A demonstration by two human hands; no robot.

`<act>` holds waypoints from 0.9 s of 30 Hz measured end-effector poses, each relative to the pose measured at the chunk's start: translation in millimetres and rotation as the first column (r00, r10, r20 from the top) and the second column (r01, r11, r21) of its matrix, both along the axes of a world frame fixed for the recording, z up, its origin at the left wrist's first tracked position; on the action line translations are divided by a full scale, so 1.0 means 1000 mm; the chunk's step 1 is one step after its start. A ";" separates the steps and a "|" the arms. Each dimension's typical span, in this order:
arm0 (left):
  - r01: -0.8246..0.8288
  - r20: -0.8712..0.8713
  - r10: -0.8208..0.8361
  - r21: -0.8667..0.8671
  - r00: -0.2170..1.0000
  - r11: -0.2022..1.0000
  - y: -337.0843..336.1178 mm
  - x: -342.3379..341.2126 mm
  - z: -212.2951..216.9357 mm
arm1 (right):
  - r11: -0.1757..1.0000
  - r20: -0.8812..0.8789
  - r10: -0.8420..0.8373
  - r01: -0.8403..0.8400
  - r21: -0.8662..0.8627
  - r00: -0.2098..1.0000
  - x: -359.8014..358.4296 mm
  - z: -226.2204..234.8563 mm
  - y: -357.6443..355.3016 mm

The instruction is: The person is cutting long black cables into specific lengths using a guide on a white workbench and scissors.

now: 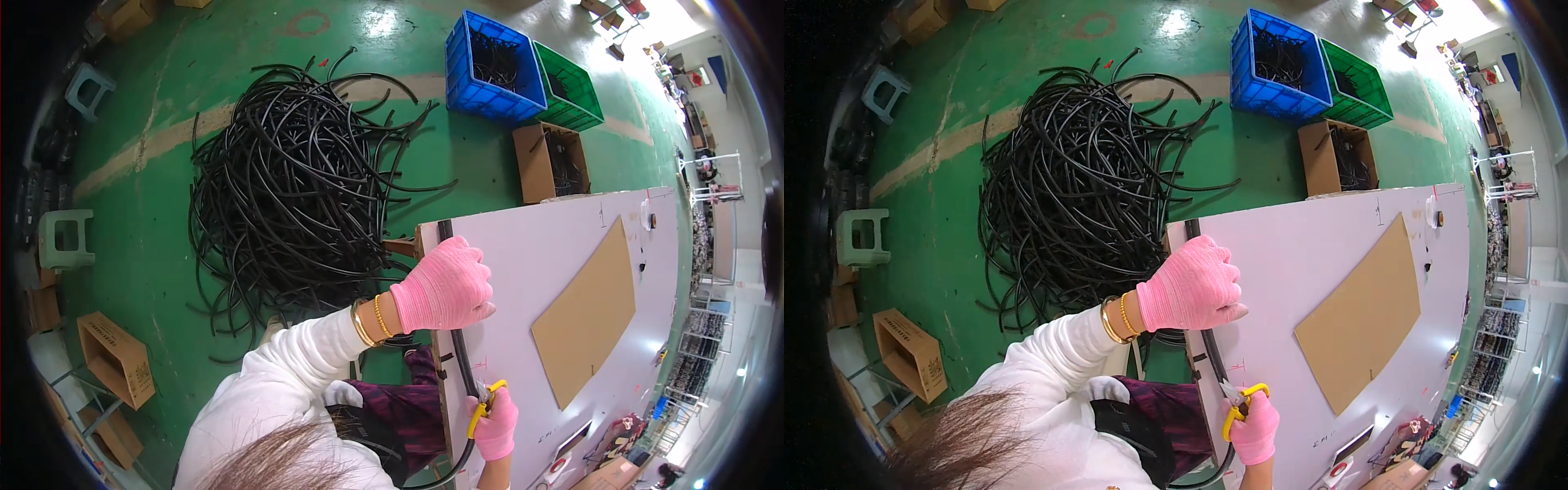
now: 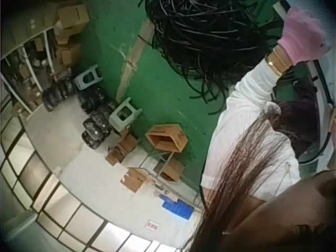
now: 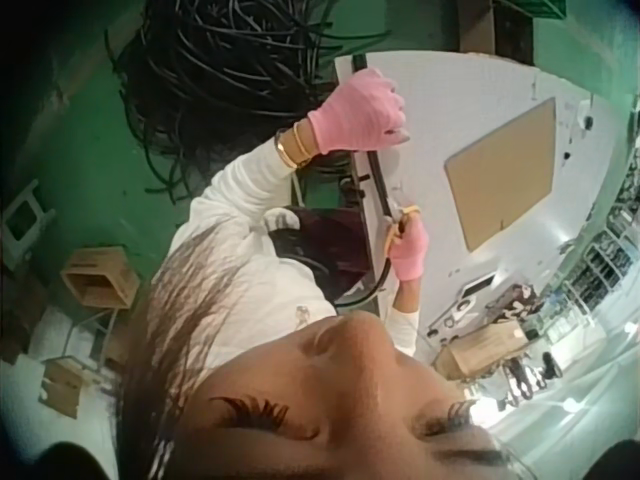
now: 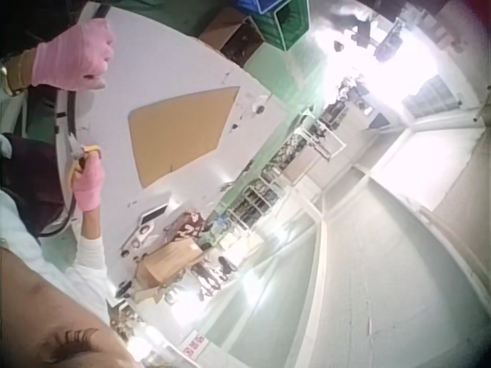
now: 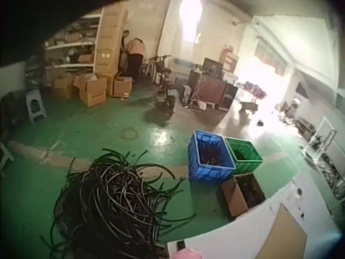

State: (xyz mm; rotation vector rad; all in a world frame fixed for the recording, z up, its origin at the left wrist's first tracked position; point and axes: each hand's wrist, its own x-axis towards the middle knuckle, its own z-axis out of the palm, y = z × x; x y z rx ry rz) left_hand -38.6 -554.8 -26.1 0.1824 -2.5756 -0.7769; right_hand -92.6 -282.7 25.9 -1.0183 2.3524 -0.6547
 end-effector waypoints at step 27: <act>0.009 -0.126 -0.011 -0.016 0.992 1.000 -0.005 -0.002 -0.002 | 1.000 0.004 -0.013 0.013 -0.018 1.000 -0.001 0.000 -0.003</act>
